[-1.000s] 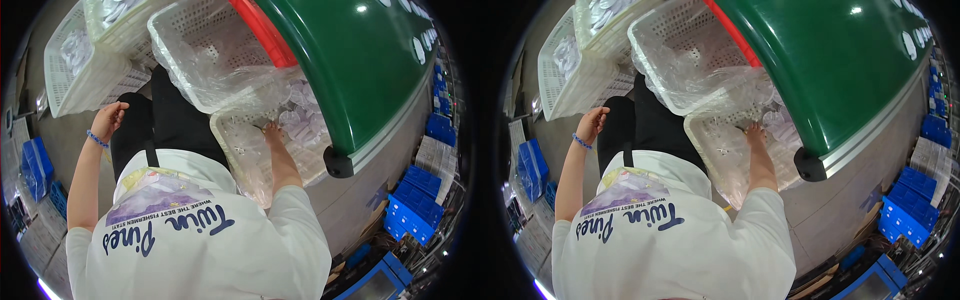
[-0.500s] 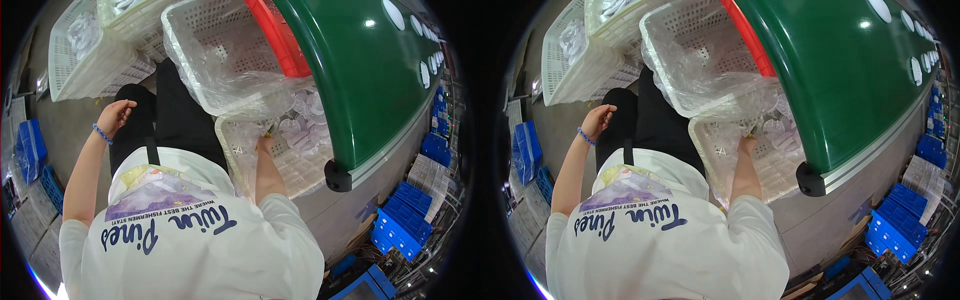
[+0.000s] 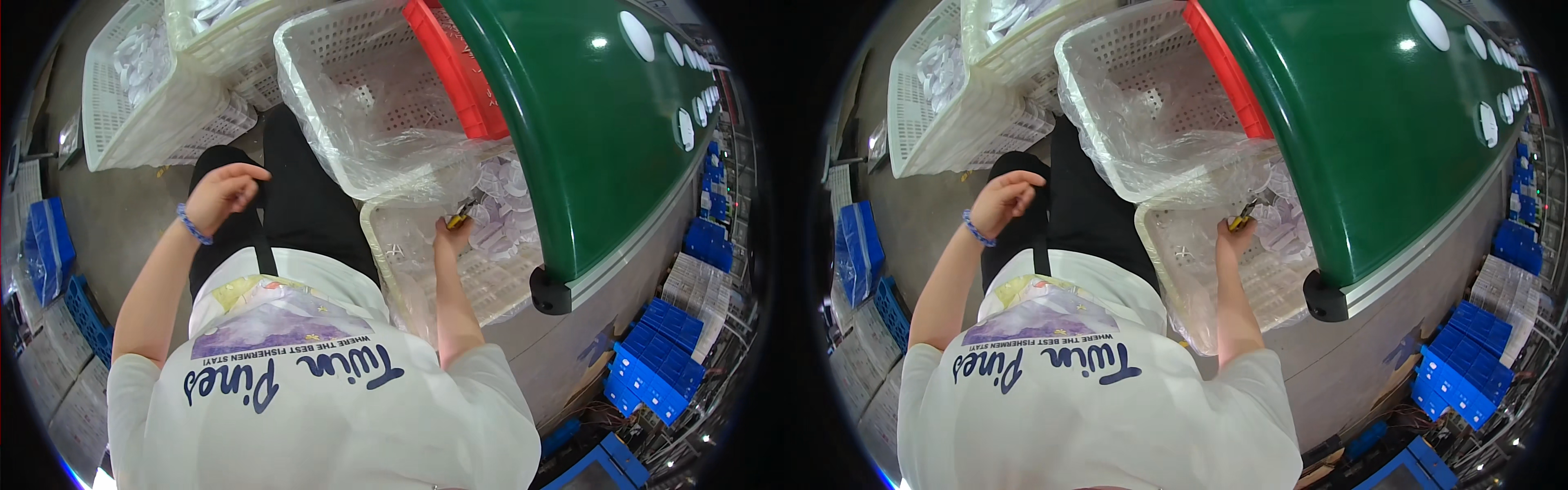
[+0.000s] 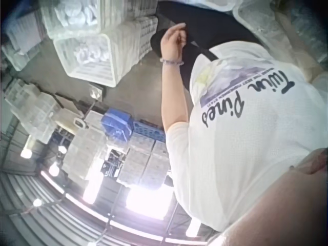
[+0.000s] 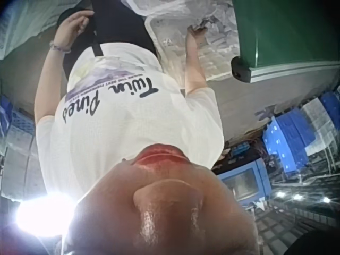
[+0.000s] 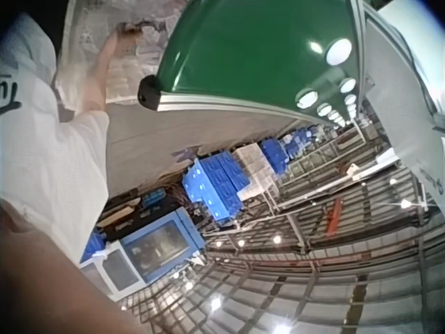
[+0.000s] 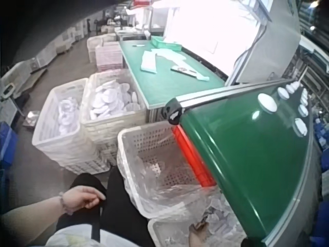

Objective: Trimming excess material from plastic electronic components using a specialized cutting tool at a manual assembly station.

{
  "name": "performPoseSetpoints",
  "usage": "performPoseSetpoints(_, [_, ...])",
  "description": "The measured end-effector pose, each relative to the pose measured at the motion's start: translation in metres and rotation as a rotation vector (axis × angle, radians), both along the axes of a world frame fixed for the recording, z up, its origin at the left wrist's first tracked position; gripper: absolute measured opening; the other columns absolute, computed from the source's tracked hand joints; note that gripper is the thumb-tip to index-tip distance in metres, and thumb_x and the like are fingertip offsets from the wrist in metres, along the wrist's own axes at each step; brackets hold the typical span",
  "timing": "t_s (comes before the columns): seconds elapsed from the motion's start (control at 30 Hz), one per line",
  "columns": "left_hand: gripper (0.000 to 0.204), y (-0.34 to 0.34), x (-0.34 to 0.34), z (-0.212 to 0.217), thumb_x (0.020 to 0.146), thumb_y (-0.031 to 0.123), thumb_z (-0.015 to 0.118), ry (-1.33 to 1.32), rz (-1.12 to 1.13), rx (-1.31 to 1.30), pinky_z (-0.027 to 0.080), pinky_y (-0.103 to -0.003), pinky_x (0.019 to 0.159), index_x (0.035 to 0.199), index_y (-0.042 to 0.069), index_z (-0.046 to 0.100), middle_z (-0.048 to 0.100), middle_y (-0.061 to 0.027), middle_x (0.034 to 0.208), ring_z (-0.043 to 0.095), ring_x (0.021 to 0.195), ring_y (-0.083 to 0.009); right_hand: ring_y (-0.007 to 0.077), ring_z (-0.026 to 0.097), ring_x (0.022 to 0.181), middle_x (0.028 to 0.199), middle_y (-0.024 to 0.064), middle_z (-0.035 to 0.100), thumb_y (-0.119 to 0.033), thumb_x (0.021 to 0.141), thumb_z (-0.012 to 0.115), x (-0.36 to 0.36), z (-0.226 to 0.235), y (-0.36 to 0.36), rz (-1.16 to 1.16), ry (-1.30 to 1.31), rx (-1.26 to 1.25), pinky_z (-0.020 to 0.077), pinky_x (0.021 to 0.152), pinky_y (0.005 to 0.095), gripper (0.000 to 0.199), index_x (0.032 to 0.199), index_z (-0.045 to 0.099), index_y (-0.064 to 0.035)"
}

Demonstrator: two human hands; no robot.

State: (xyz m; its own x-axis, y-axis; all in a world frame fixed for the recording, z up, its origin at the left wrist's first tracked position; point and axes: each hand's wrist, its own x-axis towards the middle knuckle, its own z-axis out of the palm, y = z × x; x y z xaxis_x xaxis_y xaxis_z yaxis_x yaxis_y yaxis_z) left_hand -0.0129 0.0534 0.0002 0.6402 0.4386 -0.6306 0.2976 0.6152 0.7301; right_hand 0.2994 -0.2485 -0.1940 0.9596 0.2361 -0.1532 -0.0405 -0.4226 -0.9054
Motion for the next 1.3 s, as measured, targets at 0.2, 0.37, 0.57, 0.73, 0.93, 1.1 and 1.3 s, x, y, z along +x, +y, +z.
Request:
performPoseSetpoints(0.2, [0.036,-0.050,0.063,0.020,0.096,0.029,0.043,-0.198,-0.385,-0.191,0.038,-0.019,0.055,0.109,-0.002,0.058,0.055,-0.0010,0.074,0.043,0.059,-0.0047,0.0247,0.052,0.078,0.089,0.0086,0.050,-0.003,0.057,0.068,-0.050,0.182,0.030,0.768,-0.978,-0.105,0.0398,0.071,0.0368,0.039,0.091,0.048,-0.0081])
performPoseSetpoints(0.37, [0.041,-0.072,0.077,-0.001,0.093,0.043,0.046,-0.043,-0.449,-0.069,0.041,-0.019,0.059,0.095,0.004,0.059,0.056,0.0018,0.074,0.047,0.062,-0.0038,0.0239,0.052,0.083,0.090,0.0052,0.053,-0.006,0.061,0.064,-0.108,0.210,0.079,1.143,-1.028,0.102,0.0387,0.072,0.0368,0.033,0.090,0.052,-0.0111])
performPoseSetpoints(0.57, [0.030,-0.052,0.030,-0.015,0.089,0.029,0.057,-0.083,-0.320,0.191,0.043,-0.021,0.063,0.102,0.001,0.058,0.060,0.0006,0.082,0.051,0.071,-0.0055,0.0216,0.052,0.082,0.093,0.0065,0.053,0.003,0.061,0.066,-0.123,0.241,0.106,1.109,-0.662,0.160,0.0440,0.071,0.0323,0.049,0.107,0.054,-0.0059])
performPoseSetpoints(0.73, [0.032,-0.041,0.005,-0.003,0.089,0.025,0.058,0.033,-0.344,0.293,0.044,-0.021,0.066,0.107,-0.001,0.057,0.060,0.0003,0.085,0.053,0.075,-0.0060,0.0133,0.049,0.092,0.099,0.0036,0.052,-0.005,0.071,0.069,-0.100,0.227,0.100,0.775,0.520,0.107,0.0400,0.080,0.0252,0.064,0.127,0.041,-0.0037])
performPoseSetpoints(0.93, [0.036,-0.046,0.000,0.001,0.086,0.019,0.061,-0.112,-0.178,0.314,0.046,-0.025,0.078,0.115,-0.001,0.056,0.065,-0.0069,0.096,0.057,0.085,-0.0100,0.0240,0.052,0.097,0.106,0.0068,0.055,-0.004,0.067,0.066,-0.119,0.259,0.108,1.259,-0.647,-0.335,0.0400,0.082,0.0360,0.063,0.127,0.049,-0.0120])
performPoseSetpoints(1.1, [0.041,-0.045,-0.002,0.014,0.086,0.018,0.059,-0.056,-0.266,0.351,0.046,-0.025,0.078,0.123,0.001,0.051,0.065,-0.0064,0.098,0.057,0.085,-0.0105,0.0247,0.051,0.097,0.102,0.0050,0.054,-0.005,0.062,0.065,-0.132,0.263,0.117,1.294,-0.765,-0.386,0.0367,0.077,0.0395,0.064,0.123,0.053,-0.0182])
performPoseSetpoints(1.3, [0.045,-0.051,-0.004,0.009,0.087,0.013,0.057,-0.056,-0.277,0.424,0.043,-0.021,0.066,0.130,0.005,0.047,0.059,0.0008,0.085,0.048,0.072,-0.0043,0.0238,0.049,0.099,0.103,0.0050,0.053,-0.005,0.062,0.066,-0.134,0.272,0.125,1.389,-0.861,-0.452,0.0348,0.077,0.0405,0.063,0.122,0.054,-0.0200])
